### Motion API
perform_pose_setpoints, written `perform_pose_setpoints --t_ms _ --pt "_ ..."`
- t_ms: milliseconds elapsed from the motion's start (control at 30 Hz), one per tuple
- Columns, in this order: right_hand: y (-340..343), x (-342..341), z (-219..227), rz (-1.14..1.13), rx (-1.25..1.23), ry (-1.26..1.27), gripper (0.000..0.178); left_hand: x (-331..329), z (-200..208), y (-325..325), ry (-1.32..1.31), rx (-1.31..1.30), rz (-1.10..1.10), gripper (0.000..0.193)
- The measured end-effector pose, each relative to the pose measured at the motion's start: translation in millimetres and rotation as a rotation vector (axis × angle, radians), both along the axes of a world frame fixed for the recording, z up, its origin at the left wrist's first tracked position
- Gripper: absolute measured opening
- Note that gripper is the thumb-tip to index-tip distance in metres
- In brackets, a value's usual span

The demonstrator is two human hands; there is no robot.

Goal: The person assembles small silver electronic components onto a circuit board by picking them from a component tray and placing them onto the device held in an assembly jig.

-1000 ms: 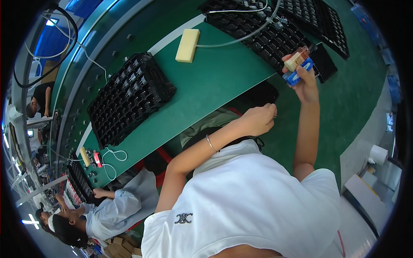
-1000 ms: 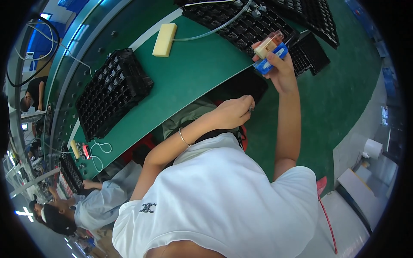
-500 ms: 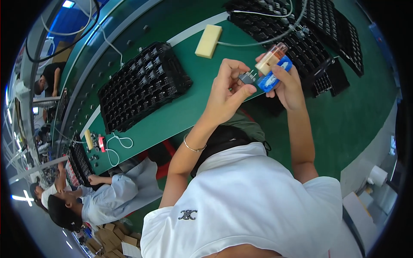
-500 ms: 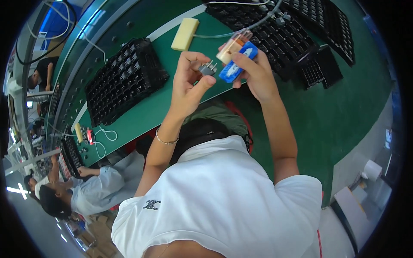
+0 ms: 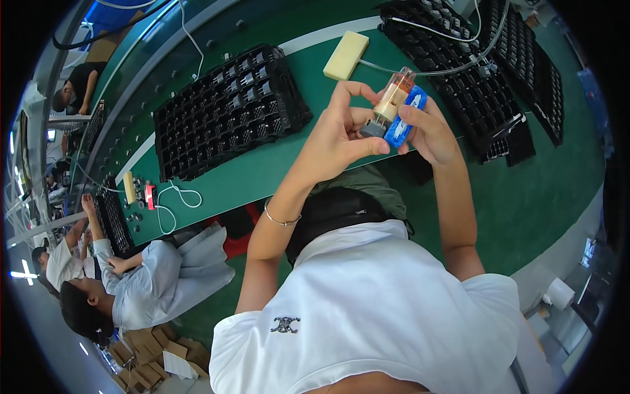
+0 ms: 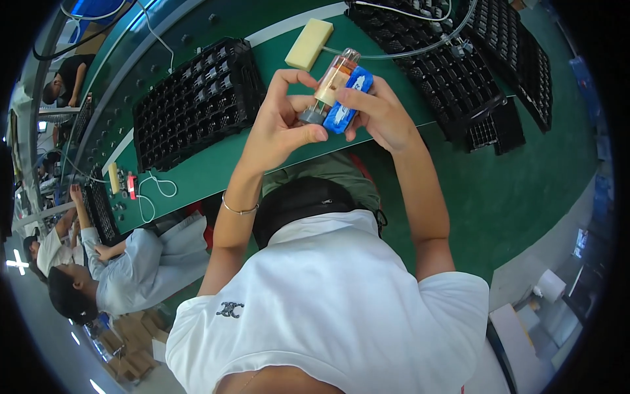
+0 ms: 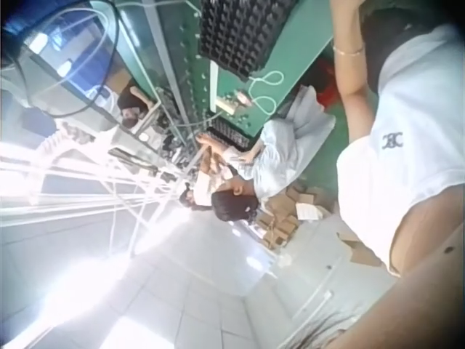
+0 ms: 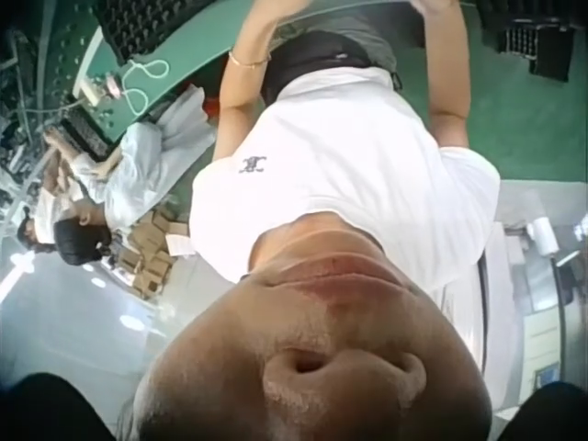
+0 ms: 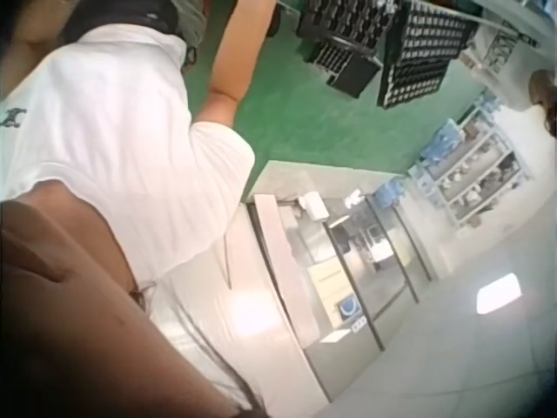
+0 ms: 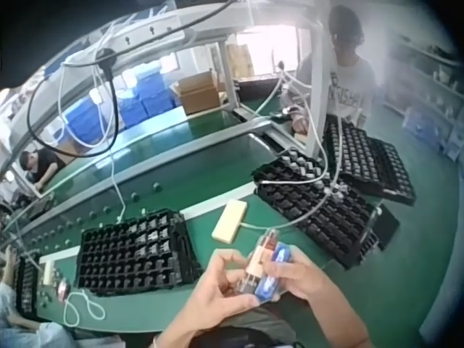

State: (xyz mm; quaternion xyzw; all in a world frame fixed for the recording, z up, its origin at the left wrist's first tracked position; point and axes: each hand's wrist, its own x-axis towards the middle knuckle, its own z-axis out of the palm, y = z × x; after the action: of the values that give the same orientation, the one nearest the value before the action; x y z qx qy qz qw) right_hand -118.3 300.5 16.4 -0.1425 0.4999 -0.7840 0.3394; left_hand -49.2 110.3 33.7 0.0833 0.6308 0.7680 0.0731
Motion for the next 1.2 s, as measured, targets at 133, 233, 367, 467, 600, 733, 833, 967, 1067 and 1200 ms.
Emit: perform_pose_setpoints --t_ms 133,233,367,467,600,733,833,967,1067,1200 --pt "-9 -1 -6 0.039 -0.009 0.000 0.049 -8 -13 -3 0.012 0.092 0.011 0.065" --pt "-11 -3 -9 0.034 -0.011 -0.013 0.048 -6 -16 -4 0.004 0.117 0.009 0.057" --pt "-10 -9 -12 -0.035 -0.040 -0.004 0.047 1 -26 -6 0.019 0.122 0.136 0.045" --pt "-11 -11 -16 -0.072 -0.049 0.009 0.045 4 -25 -9 0.036 0.095 0.159 0.039" --pt "-19 -6 -17 -0.114 -0.011 0.011 0.041 5 -21 -7 -0.005 0.122 0.217 0.035" --pt "-21 -3 -18 -0.105 0.007 0.017 0.038 4 -25 -14 0.038 0.027 0.222 0.038" --pt "-22 -3 -18 -0.105 0.023 -0.011 0.037 4 -23 -15 0.034 -0.052 0.244 0.038" --pt "-26 -2 -16 -0.089 -0.003 -0.037 0.038 2 -25 -13 0.072 -0.067 0.272 0.040" --pt "-29 -2 -11 -0.035 -0.055 -0.134 0.033 -7 -30 -18 0.074 0.094 0.212 0.043" --pt "-30 -10 -19 0.056 -0.043 -0.089 0.043 -14 -39 -29 -0.053 0.142 0.112 0.048"
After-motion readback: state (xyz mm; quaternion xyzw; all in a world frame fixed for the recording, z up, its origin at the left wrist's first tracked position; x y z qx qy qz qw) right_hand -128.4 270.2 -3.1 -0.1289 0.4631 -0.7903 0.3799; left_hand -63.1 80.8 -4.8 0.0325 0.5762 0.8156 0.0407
